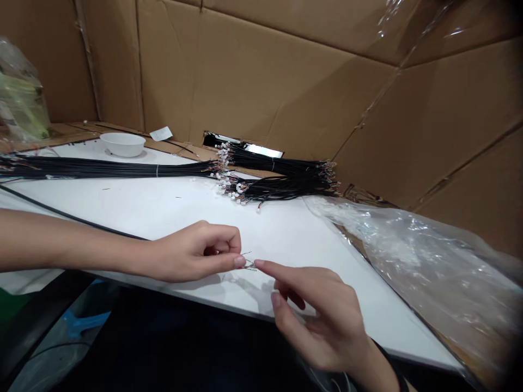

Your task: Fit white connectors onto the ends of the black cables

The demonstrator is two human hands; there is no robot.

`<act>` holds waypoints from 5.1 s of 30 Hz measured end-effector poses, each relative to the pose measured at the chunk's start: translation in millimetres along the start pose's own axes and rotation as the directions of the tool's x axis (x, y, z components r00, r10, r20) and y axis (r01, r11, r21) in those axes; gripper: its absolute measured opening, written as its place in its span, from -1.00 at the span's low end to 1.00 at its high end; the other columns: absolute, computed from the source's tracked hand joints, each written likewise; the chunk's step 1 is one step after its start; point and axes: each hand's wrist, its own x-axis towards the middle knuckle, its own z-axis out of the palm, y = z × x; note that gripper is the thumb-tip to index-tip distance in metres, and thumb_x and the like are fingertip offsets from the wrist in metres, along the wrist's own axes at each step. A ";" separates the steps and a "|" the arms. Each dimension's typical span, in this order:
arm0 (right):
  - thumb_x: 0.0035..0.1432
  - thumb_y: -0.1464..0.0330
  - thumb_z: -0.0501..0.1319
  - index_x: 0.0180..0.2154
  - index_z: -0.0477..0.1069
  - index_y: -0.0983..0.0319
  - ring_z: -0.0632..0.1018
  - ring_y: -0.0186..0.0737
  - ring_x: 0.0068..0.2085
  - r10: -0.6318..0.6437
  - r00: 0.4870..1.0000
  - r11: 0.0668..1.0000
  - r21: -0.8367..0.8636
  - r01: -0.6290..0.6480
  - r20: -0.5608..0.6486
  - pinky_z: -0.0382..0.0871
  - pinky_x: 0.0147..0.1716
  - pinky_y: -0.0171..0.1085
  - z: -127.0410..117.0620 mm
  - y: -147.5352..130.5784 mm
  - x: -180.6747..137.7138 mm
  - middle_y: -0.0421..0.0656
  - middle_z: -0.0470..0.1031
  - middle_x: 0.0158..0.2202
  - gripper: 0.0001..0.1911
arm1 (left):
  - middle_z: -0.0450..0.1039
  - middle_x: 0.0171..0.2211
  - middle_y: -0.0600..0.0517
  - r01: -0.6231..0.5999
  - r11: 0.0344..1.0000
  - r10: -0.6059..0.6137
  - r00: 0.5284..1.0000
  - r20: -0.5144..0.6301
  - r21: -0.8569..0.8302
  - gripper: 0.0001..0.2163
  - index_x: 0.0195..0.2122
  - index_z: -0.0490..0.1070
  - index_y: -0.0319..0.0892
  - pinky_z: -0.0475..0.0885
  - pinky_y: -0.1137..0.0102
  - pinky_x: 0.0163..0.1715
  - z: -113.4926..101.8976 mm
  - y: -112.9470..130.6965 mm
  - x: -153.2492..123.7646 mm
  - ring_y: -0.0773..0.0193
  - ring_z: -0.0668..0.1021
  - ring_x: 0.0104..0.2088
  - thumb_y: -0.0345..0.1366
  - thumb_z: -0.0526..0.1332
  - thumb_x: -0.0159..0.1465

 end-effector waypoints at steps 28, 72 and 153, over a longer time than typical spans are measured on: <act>0.13 0.56 0.10 0.03 0.35 0.27 0.29 -0.44 -0.65 0.038 0.999 0.999 -0.028 -0.038 -0.009 0.26 -0.60 -0.41 3.1 3.1 0.6 -0.34 0.37 -0.57 -0.60 | 0.41 -0.38 0.03 -0.256 0.955 0.263 0.964 -0.028 0.152 -0.94 -0.25 0.36 -0.24 0.29 0.61 -0.57 -0.2 -3.5 -2.2 0.42 0.40 -0.43 -0.44 0.10 0.34; 0.11 0.59 0.08 0.04 0.34 0.25 0.29 -0.38 -0.67 -0.001 1.000 0.999 -0.043 0.002 0.013 0.22 -0.64 -0.35 6.0 5.9 -0.9 -0.32 0.41 -0.58 -0.55 | 0.36 -0.30 0.00 -0.230 0.968 0.231 0.973 0.007 0.102 -0.92 -0.32 0.39 -0.24 0.31 0.56 -0.52 -2.5 -0.6 -1.4 0.39 0.39 -0.40 -0.38 0.16 0.31; 0.25 0.33 0.24 -0.20 0.43 0.22 0.55 -0.42 -0.55 0.481 0.695 0.262 0.669 -0.695 0.534 0.40 -0.59 -0.49 10.9 -5.4 1.8 -0.16 0.57 -0.36 -0.89 | 0.26 -0.12 0.03 -0.048 0.999 0.049 0.997 0.065 -0.016 -0.90 -0.43 0.55 -0.29 0.28 0.58 -0.55 -2.4 -2.7 0.8 0.65 0.29 -0.57 -0.36 0.33 0.19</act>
